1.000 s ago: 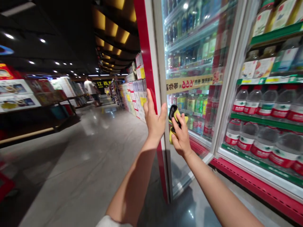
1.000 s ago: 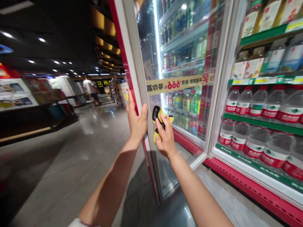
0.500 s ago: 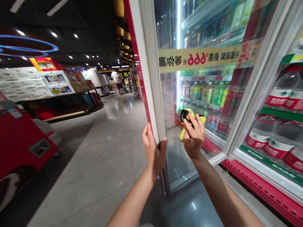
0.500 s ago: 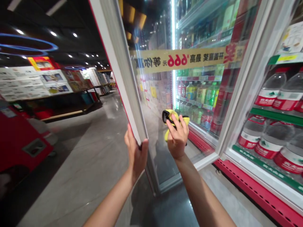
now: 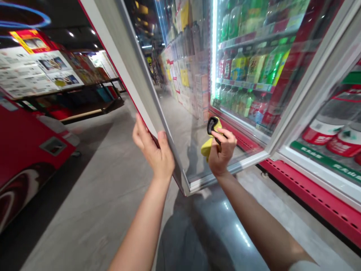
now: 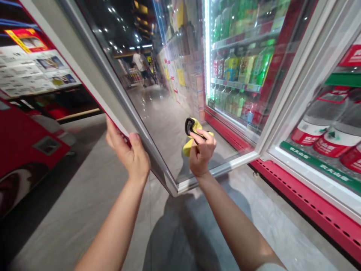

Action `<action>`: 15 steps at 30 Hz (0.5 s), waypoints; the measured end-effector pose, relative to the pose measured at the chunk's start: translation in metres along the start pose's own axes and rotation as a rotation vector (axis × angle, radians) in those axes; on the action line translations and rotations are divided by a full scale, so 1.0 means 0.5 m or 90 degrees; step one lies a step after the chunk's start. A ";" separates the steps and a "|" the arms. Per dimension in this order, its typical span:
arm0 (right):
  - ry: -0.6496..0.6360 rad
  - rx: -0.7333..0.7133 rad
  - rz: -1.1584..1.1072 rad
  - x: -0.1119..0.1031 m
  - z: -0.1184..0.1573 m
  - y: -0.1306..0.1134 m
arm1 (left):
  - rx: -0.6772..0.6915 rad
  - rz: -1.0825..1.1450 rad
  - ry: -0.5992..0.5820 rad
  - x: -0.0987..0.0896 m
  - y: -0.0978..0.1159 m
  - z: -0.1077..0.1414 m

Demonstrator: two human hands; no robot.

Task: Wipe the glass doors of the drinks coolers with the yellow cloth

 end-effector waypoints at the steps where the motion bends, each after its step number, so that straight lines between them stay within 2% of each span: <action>1: -0.070 -0.002 -0.002 0.011 0.033 0.009 | 0.002 -0.003 -0.009 0.001 -0.004 0.020; 3: -0.257 -0.055 -0.018 0.033 0.106 0.027 | 0.020 -0.004 -0.021 0.002 -0.004 0.048; 5: -0.450 -0.157 -0.062 0.044 0.184 0.047 | 0.035 -0.010 -0.018 0.002 0.002 0.056; 7: -0.567 -0.243 -0.096 0.036 0.248 0.076 | 0.037 -0.022 -0.009 0.002 0.006 0.051; 10: -0.619 -0.321 -0.081 0.017 0.307 0.120 | 0.044 -0.041 -0.008 0.002 -0.001 0.044; 12: -0.642 -0.352 -0.073 0.009 0.329 0.137 | 0.082 -0.047 -0.036 0.002 -0.017 0.056; 13: -0.662 -0.351 -0.087 0.008 0.335 0.143 | 0.111 -0.043 -0.071 0.005 -0.026 0.069; 15: -0.669 -0.242 -0.148 0.007 0.327 0.162 | 0.176 -0.023 -0.191 0.014 -0.046 0.109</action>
Point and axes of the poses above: each hand's wrist, its own z-axis away from the middle knuckle, its own x-axis out of the palm, y = z × x, the point moved 5 cm from there along -z, towards the middle knuckle, and after that the axes turned 7 degrees about y, right-handed, at the moved point
